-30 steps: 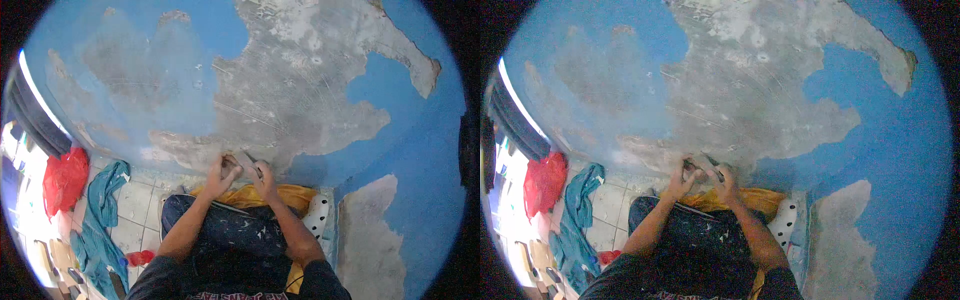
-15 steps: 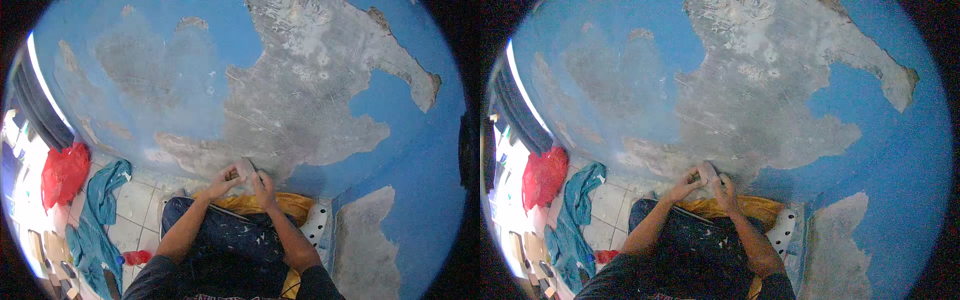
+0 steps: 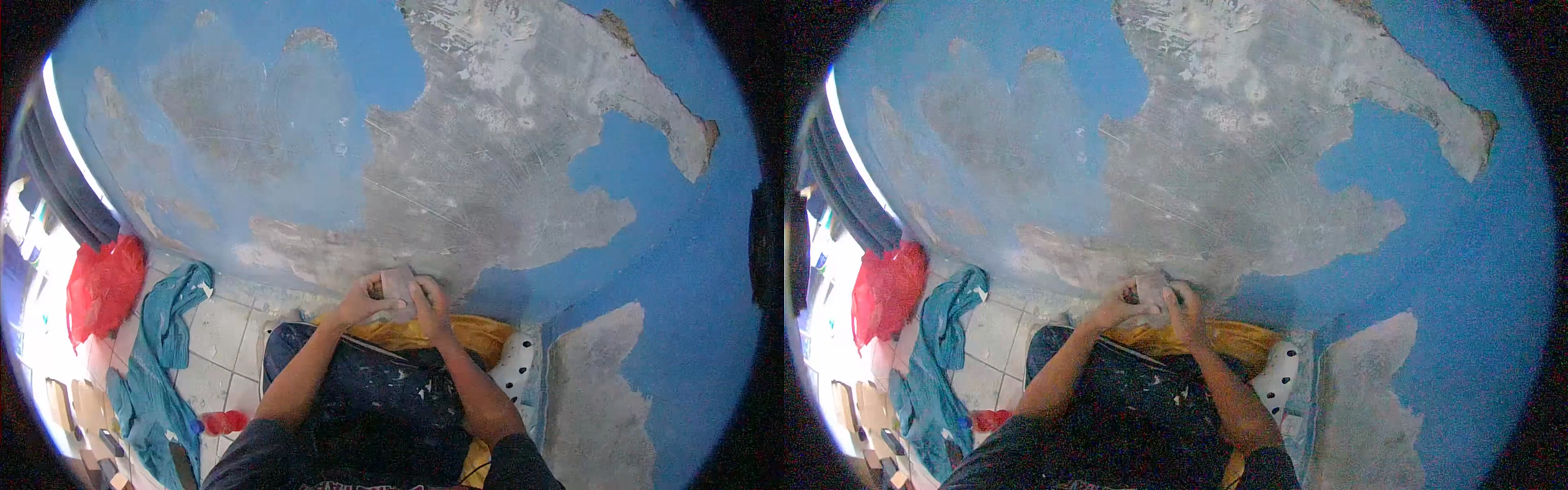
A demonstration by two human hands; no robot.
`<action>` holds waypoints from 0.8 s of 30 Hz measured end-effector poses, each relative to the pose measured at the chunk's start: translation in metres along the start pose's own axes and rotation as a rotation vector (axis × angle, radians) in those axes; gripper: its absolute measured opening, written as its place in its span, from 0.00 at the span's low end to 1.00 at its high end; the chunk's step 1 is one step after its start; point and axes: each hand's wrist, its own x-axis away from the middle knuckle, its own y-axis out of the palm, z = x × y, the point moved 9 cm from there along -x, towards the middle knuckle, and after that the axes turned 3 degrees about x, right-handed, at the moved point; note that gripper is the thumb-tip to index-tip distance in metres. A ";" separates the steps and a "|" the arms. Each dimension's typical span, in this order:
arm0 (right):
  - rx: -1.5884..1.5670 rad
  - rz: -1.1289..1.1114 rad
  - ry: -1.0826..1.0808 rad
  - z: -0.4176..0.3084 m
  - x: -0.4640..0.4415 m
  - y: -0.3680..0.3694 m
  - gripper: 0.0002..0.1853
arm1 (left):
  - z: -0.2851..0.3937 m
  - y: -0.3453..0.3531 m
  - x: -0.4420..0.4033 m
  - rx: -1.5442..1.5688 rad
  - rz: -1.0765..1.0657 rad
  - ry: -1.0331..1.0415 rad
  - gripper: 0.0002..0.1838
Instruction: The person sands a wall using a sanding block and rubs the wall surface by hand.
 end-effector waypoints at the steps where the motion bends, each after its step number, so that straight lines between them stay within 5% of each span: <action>1: -0.034 0.034 -0.061 -0.009 0.000 0.000 0.09 | 0.004 0.000 0.000 -0.067 0.004 0.077 0.25; 6: -0.135 0.033 -0.054 -0.006 0.002 0.000 0.10 | 0.009 0.011 0.001 -0.102 -0.064 0.134 0.27; 8: -0.132 0.057 0.072 -0.010 0.004 -0.005 0.13 | 0.014 -0.001 0.001 0.049 0.106 0.252 0.17; 17: -0.085 0.171 -0.063 -0.004 0.004 -0.009 0.11 | 0.004 -0.020 0.000 -0.051 0.302 0.147 0.13; 24: -0.052 0.186 -0.031 -0.014 0.004 -0.011 0.11 | 0.002 -0.019 -0.004 -0.067 0.240 0.183 0.12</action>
